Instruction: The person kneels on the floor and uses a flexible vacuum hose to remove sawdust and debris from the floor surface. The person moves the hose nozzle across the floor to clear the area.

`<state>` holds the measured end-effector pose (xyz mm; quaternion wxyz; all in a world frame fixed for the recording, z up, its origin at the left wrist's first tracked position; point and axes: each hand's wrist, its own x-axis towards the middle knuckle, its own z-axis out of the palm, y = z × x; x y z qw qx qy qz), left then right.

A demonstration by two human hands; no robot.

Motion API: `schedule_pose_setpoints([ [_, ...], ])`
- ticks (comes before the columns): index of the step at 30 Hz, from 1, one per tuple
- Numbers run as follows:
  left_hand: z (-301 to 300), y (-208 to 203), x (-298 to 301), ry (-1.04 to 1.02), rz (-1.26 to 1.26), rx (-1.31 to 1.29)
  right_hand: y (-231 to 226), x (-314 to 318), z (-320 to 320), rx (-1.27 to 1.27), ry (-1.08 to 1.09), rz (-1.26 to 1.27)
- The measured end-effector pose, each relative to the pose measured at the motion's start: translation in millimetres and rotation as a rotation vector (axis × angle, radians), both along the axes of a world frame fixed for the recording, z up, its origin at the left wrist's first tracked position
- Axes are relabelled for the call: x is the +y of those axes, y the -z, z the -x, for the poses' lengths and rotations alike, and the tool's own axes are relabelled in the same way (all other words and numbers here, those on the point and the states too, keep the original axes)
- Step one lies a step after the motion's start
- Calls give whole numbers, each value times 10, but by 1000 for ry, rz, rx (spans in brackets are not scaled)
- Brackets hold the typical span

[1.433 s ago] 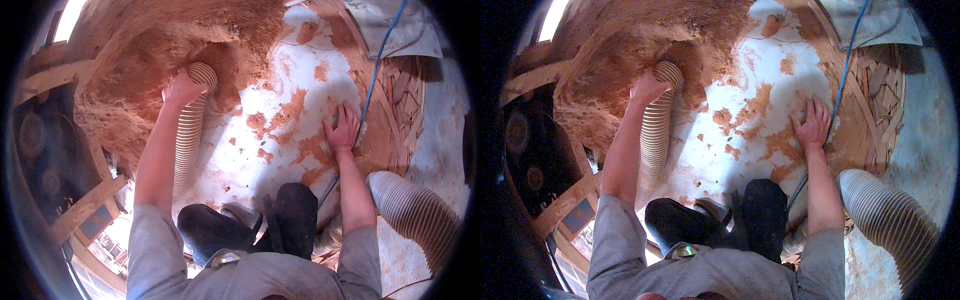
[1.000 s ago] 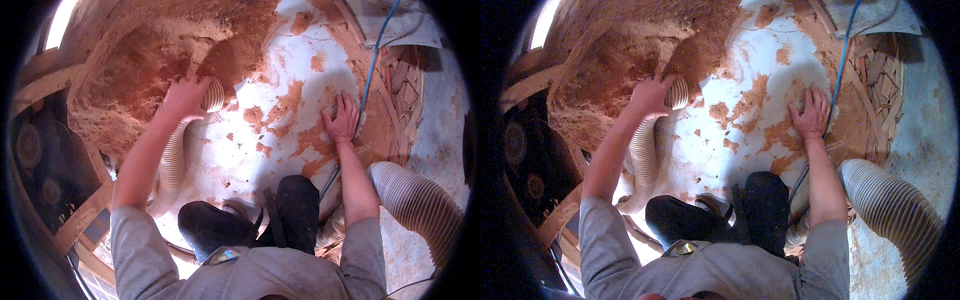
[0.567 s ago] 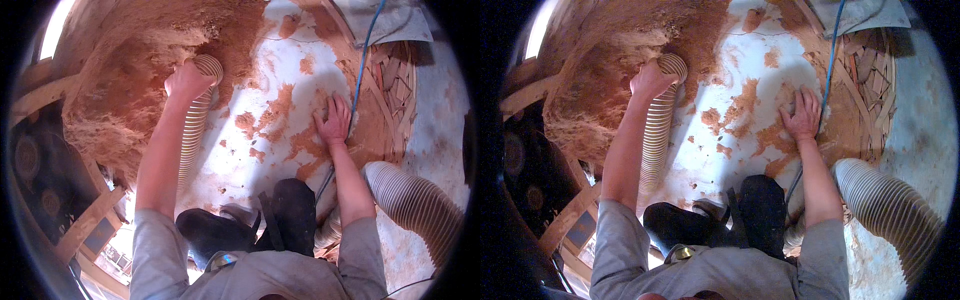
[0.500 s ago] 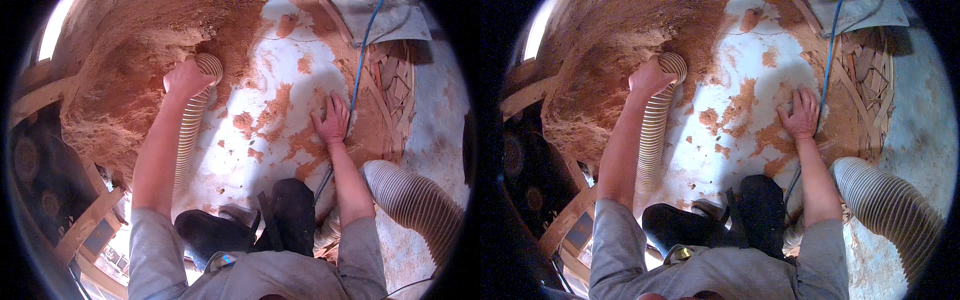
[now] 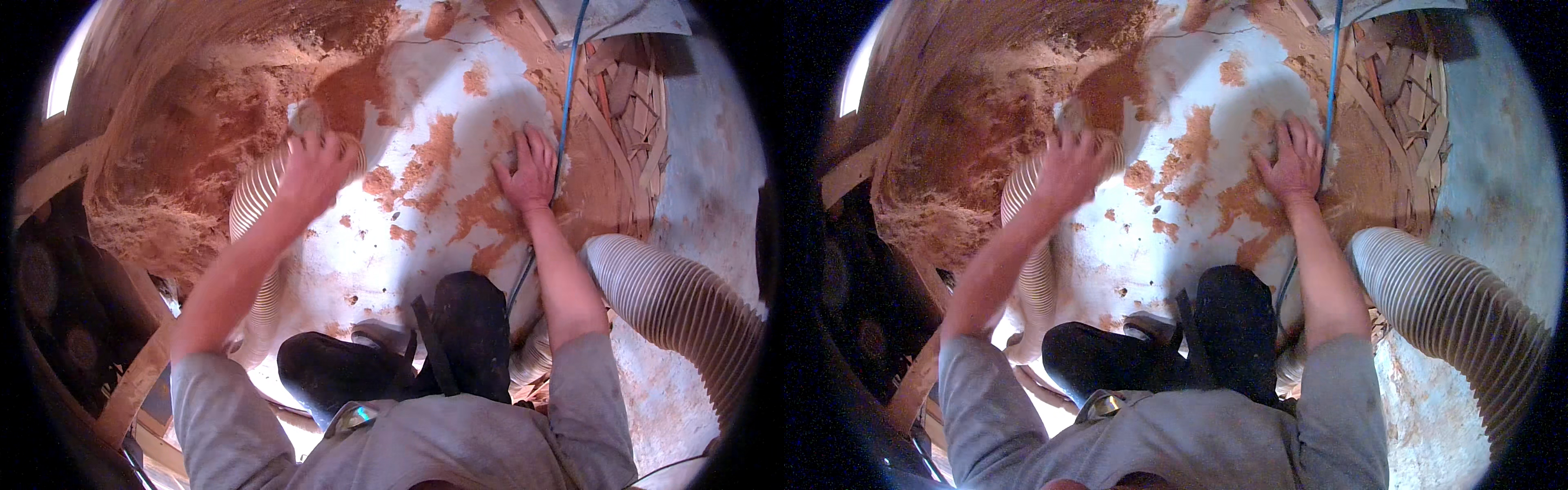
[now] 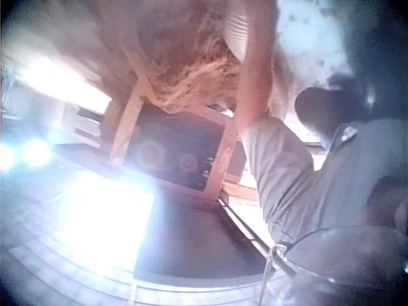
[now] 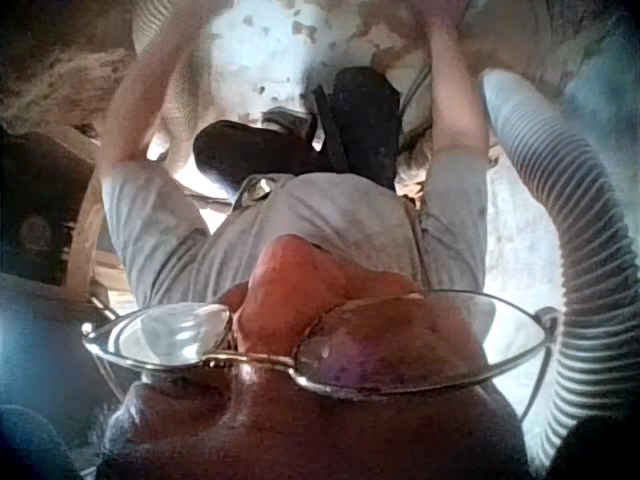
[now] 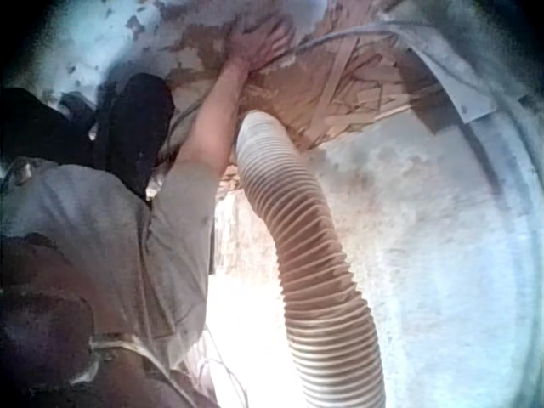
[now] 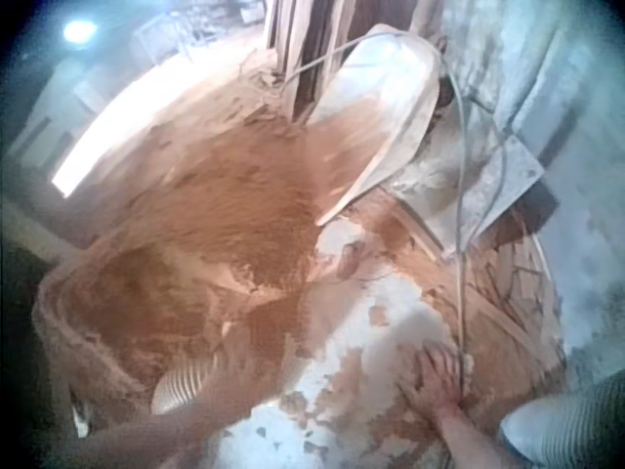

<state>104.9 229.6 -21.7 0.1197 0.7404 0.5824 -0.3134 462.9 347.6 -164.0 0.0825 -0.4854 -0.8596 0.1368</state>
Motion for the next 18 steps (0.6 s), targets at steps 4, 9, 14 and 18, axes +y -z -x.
schedule_pose_setpoints([
  [4,-493,96,-348,69,-173,31,-28,31,28,-22,-3,6],
  [9,-365,-134,465,-898,-2,-102,3,10,-5,-15,3,-5],
  [14,28,-54,908,-899,-131,-84,-30,20,21,15,-4,-3],
  [18,111,-47,1121,-859,-72,-90,-24,29,19,27,-4,-15],
])
